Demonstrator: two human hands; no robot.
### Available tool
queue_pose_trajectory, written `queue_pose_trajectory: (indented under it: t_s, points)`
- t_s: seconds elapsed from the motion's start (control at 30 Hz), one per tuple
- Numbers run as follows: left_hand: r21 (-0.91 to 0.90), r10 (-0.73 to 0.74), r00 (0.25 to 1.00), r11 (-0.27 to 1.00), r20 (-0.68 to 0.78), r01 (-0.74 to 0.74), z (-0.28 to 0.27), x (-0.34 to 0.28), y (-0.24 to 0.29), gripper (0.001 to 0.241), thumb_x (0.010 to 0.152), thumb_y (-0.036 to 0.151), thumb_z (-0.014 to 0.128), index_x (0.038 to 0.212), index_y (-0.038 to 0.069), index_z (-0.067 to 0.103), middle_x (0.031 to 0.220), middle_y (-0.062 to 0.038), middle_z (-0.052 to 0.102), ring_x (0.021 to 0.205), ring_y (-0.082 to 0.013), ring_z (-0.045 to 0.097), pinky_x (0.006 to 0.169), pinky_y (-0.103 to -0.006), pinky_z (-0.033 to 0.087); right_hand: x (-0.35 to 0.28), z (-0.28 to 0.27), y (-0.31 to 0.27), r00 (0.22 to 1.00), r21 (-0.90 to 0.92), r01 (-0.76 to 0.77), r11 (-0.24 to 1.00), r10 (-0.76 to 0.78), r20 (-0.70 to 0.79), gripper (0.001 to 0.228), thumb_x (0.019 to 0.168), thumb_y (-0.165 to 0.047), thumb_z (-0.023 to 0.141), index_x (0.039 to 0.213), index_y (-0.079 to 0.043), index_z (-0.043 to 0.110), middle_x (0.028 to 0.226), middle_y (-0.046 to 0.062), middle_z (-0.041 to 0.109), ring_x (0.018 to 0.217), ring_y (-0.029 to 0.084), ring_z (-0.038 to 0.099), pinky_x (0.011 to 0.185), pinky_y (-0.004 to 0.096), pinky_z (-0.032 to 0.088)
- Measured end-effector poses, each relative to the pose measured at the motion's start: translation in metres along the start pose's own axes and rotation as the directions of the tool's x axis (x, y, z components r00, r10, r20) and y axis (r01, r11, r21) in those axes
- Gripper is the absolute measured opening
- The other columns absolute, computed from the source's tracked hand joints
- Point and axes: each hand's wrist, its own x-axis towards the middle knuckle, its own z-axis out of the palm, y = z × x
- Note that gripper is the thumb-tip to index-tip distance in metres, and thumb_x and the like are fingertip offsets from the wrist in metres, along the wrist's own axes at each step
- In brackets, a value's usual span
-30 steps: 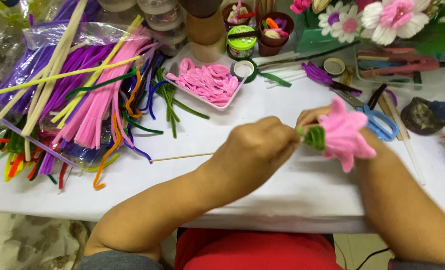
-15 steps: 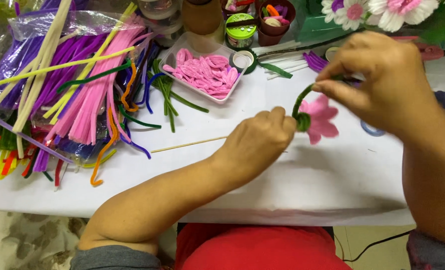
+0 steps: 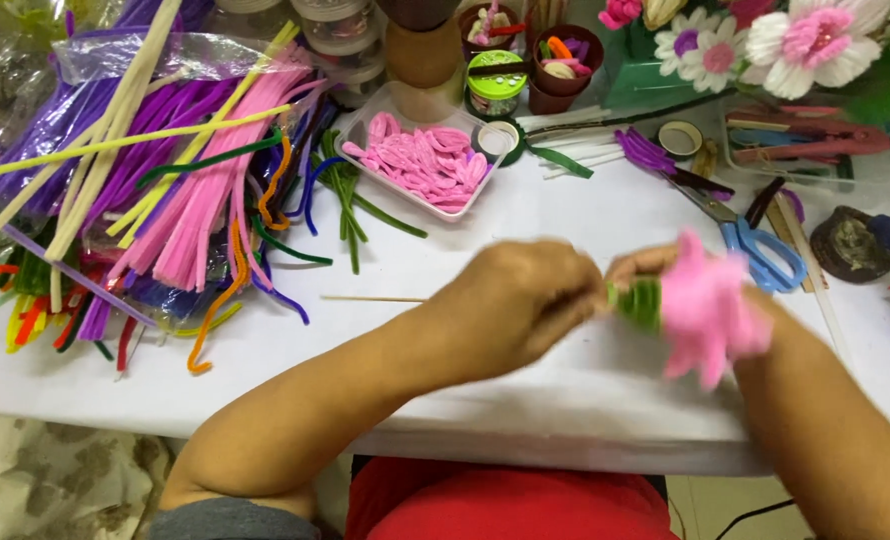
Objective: The person assembles a craft flower by attaching green pipe cleaner leaves to the stem, applying hot glue to secure components, and wrapping the stem with green floral tape.
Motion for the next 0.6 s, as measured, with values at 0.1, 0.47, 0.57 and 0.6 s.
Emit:
queue_pose_trajectory:
  t_s: [0.1,0.47,0.57,0.6]
  points:
    - [0.006,-0.045,0.975,0.999,0.219,0.045,0.013,-0.008,-0.003,0.012,0.099,0.017,0.063,0.095,0.006,0.065,0.084,-0.009,0.068,0.076,-0.0323,0.066,0.070,-0.0426,0.050,0.054,0.086,0.005,0.033,-0.941,-0.019,0.339,-0.940,-0.339,0.010,0.088,-0.006,0.074,0.083,0.001,0.080,0.078,0.011,0.076,0.064,0.021,0.067,0.061,0.031,0.054]
    - [0.326,-0.216,0.973,0.917,-0.079,0.230,0.001,-0.004,-0.049,0.011,0.100,0.012,0.061,0.094,0.004,0.065,0.085,-0.010,0.068,0.075,-0.0298,0.064,0.064,-0.0438,0.050,0.161,0.120,0.030,-0.238,-0.572,-0.821,-0.003,-0.907,0.346,0.006,0.090,-0.007,0.076,0.095,-0.004,0.076,0.080,0.005,0.069,0.070,0.017,0.062,0.063,0.030,0.049]
    - [0.186,-0.148,0.979,0.967,-0.139,0.173,-0.009,-0.001,-0.034,0.007,0.097,0.015,0.069,0.092,0.010,0.069,0.071,-0.005,0.064,0.071,-0.0285,0.072,0.063,-0.0361,0.057,0.139,0.055,0.037,-0.414,-0.906,-0.405,0.127,-0.908,0.058,0.010,0.086,-0.013,0.079,0.088,-0.004,0.083,0.063,0.006,0.072,0.050,0.013,0.066,0.048,0.026,0.051]
    - [0.188,-0.147,0.979,0.967,-0.141,0.173,-0.011,-0.001,-0.027,0.007,0.097,0.015,0.069,0.092,0.010,0.069,0.071,-0.005,0.064,0.071,-0.0285,0.072,0.063,-0.0361,0.057,0.128,0.054,0.032,-0.412,-0.905,-0.406,0.124,-0.909,0.060,0.010,0.086,-0.013,0.079,0.088,-0.004,0.083,0.063,0.006,0.072,0.050,0.013,0.066,0.048,0.026,0.051]
